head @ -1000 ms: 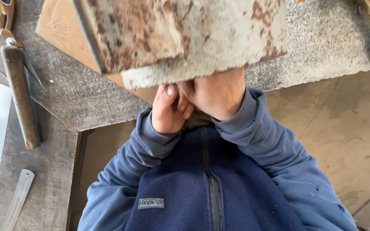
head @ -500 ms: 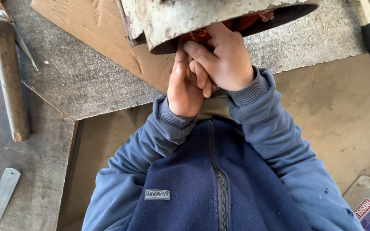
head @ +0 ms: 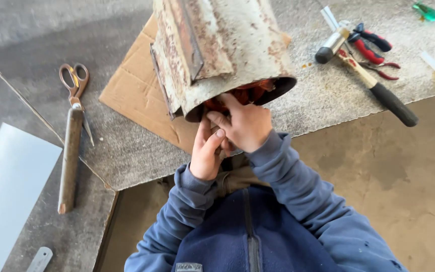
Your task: Manipulating and arranging copper windings inside the stator housing of an electric motor using hands.
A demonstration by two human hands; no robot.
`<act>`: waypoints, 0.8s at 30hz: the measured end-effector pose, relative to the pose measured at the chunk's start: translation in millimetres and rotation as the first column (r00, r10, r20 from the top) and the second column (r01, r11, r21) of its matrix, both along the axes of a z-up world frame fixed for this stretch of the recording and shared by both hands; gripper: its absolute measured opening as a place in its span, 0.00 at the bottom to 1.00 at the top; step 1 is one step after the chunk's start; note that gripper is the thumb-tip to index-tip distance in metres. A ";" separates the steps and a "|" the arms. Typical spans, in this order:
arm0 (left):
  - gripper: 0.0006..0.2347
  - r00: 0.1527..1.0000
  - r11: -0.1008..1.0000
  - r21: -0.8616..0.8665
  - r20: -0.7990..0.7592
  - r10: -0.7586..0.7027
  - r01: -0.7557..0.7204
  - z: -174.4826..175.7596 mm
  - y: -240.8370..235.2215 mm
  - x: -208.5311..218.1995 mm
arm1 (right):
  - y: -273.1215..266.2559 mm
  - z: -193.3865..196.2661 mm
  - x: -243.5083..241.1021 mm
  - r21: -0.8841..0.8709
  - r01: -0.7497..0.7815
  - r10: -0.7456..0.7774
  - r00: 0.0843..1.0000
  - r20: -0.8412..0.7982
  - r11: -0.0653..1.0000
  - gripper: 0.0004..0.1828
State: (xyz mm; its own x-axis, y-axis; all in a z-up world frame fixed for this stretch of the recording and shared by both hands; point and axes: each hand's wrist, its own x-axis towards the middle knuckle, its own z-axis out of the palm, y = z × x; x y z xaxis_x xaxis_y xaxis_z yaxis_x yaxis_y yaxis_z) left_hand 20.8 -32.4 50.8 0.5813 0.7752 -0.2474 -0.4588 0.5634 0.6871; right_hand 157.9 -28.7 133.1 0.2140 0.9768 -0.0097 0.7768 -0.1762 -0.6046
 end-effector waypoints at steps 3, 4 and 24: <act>0.33 1.000 0.999 0.040 0.008 0.022 -0.022 -12.8 -1.8 0.0 | -1.9 -19.5 4.5 -0.012 0.020 -0.018 0.996 0.089 1.000 0.22; 0.33 1.000 0.999 0.046 0.008 0.014 -0.015 -10.3 -2.3 1.3 | -3.7 -28.1 6.8 -0.005 0.027 -0.027 0.996 0.088 1.000 0.22; 0.24 0.957 0.967 0.042 -0.136 0.255 -0.252 -25.3 -12.5 19.6 | -13.8 -49.9 19.4 0.167 -0.005 0.067 0.926 -0.372 0.986 0.22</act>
